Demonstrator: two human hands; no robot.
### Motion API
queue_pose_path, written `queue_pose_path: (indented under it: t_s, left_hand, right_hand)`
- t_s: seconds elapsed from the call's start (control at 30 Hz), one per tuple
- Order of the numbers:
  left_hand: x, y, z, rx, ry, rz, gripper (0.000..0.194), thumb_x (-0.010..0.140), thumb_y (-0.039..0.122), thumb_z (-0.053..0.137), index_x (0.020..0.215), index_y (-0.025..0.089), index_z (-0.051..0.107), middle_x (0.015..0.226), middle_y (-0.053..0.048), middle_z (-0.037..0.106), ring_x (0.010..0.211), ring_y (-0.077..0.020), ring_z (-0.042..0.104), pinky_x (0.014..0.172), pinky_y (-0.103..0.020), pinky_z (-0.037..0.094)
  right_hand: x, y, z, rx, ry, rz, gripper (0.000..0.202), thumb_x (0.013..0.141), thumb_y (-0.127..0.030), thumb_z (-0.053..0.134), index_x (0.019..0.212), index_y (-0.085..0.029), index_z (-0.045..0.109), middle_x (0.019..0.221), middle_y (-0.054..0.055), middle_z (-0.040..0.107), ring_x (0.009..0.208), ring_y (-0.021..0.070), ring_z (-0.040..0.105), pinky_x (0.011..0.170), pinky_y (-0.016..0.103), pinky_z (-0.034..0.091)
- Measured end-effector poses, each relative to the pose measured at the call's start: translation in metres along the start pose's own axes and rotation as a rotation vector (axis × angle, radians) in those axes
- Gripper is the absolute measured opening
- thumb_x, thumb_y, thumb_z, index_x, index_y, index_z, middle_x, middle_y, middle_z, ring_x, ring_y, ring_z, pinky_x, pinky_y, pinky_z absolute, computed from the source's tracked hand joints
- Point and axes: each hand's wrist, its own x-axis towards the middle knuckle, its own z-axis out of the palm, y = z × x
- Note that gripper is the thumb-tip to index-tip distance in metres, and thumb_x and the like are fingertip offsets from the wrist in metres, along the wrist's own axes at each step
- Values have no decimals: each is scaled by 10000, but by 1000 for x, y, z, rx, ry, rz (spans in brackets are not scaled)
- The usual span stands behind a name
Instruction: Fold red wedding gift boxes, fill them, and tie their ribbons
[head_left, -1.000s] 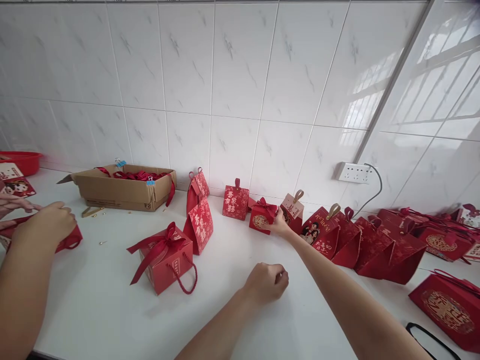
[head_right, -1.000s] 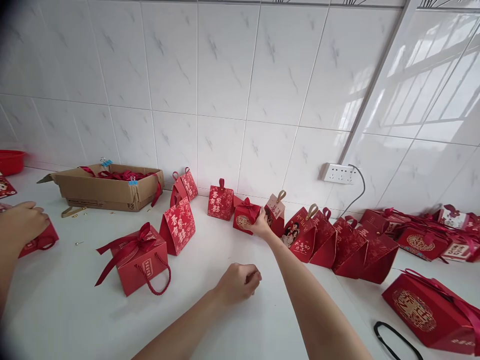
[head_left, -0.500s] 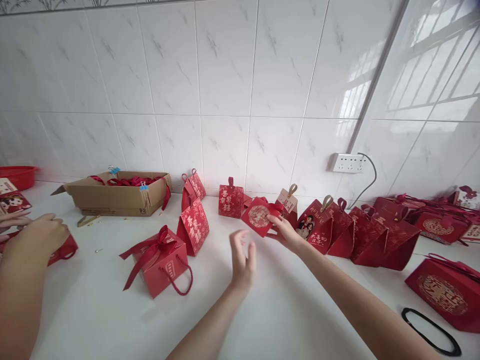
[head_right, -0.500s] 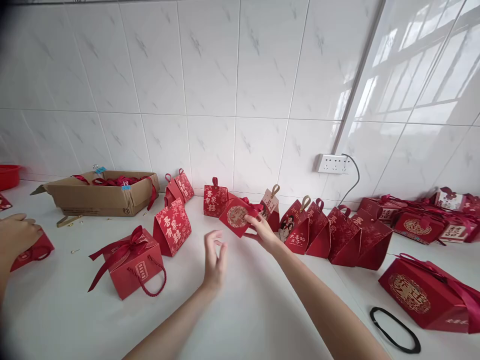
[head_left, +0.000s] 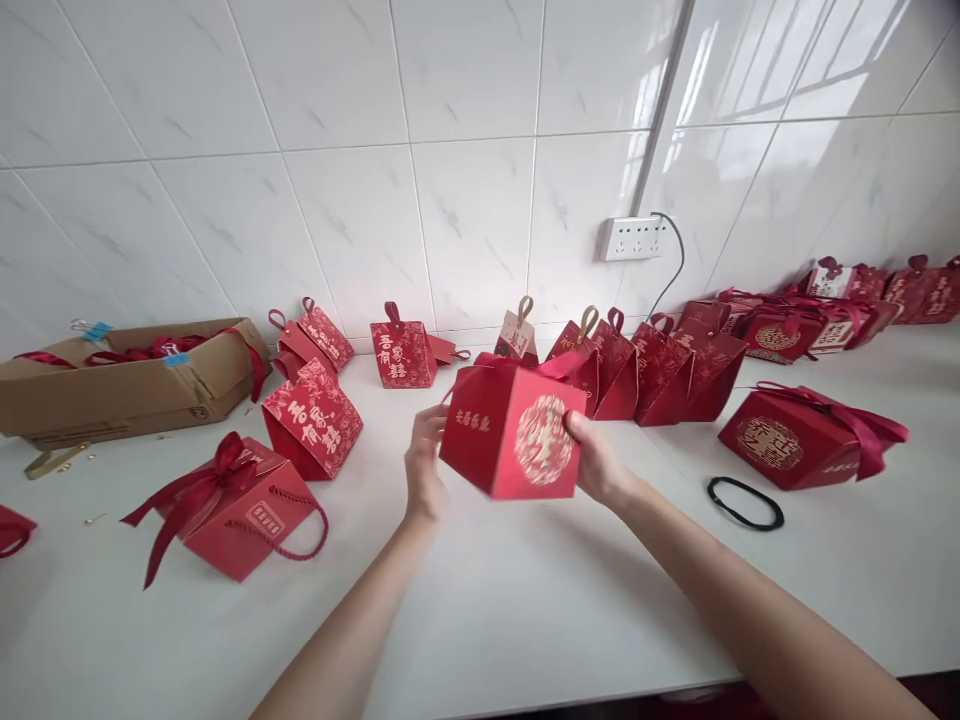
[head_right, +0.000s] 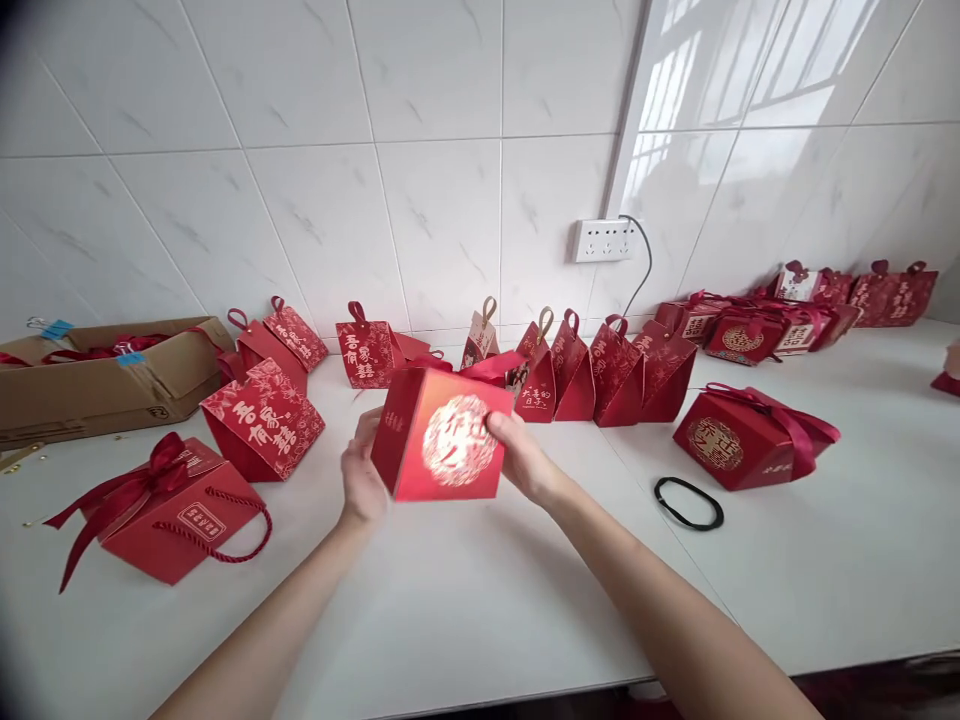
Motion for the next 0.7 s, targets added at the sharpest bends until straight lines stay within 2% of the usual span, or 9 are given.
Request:
queue_pose_path:
  t_s: [0.07, 0.13, 0.2, 0.27, 0.33, 0.5, 0.6, 0.7]
  left_hand:
    - [4, -1, -4, -27, -26, 51, 597, 788, 692, 364, 997, 190, 609, 1080, -86, 572, 1024, -255, 545, 812, -363, 474]
    - [5, -1, -6, -36, -95, 88, 697, 731, 743, 425, 1152, 202, 555, 1166, -97, 563, 1063, -270, 541, 863, -382, 468]
    - [2, 0, -5, -6, -217, 95, 816, 680, 756, 501, 1290, 218, 440, 1267, -115, 510, 1130, -295, 515, 921, -409, 456]
    - [-2, 0, -3, 67, -334, 121, 878, 672, 733, 543, 1357, 221, 346, 1321, -134, 455, 1186, -316, 475, 962, -440, 438]
    - [-4, 0, -1, 151, -378, 197, 866, 699, 685, 559, 1381, 219, 302, 1356, -148, 404, 1223, -329, 438, 985, -466, 420]
    - [-2, 0, -2, 208, -369, 381, 885, 715, 582, 608, 1421, 238, 200, 1426, -166, 300, 1234, -344, 428, 926, -471, 465]
    - [0, 1, -2, 207, -394, 430, 937, 705, 531, 641, 1438, 241, 134, 1413, -166, 320, 1214, -336, 454, 928, -475, 465]
    - [-1, 2, -2, 218, -392, 428, 937, 693, 497, 654, 1435, 247, 139, 1398, -151, 334, 1212, -341, 454, 931, -467, 468]
  right_hand:
    - [-1, -7, -7, -338, -33, -290, 662, 667, -466, 709, 1238, -265, 441, 1251, 101, 515, 1158, 291, 518, 964, 465, 447]
    - [-2, -10, -13, -701, -57, -547, 779, 645, -298, 732, 1327, -297, 357, 1325, 106, 412, 1253, 301, 415, 1016, 494, 391]
    - [-3, -9, -17, -950, -95, -696, 866, 617, -209, 711, 1373, -304, 298, 1357, 119, 339, 1292, 313, 349, 1022, 514, 379]
    - [-3, -6, -20, -1027, -123, -742, 903, 614, -182, 674, 1400, -304, 246, 1373, 128, 294, 1309, 325, 315, 1014, 531, 384]
    - [-3, -2, -21, -993, -126, -752, 920, 618, -190, 658, 1413, -307, 209, 1382, 130, 266, 1321, 339, 291, 1009, 548, 385]
    - [-2, 1, -19, -913, -151, -797, 951, 600, -213, 667, 1418, -320, 193, 1376, 122, 260, 1322, 368, 283, 1008, 576, 380]
    - [-3, -1, -17, -935, -169, -824, 955, 597, -205, 654, 1421, -322, 185, 1385, 119, 245, 1332, 376, 262, 1014, 585, 368]
    - [-3, -1, -16, -943, -179, -823, 944, 604, -234, 648, 1420, -319, 181, 1388, 119, 244, 1334, 377, 257, 1017, 589, 361]
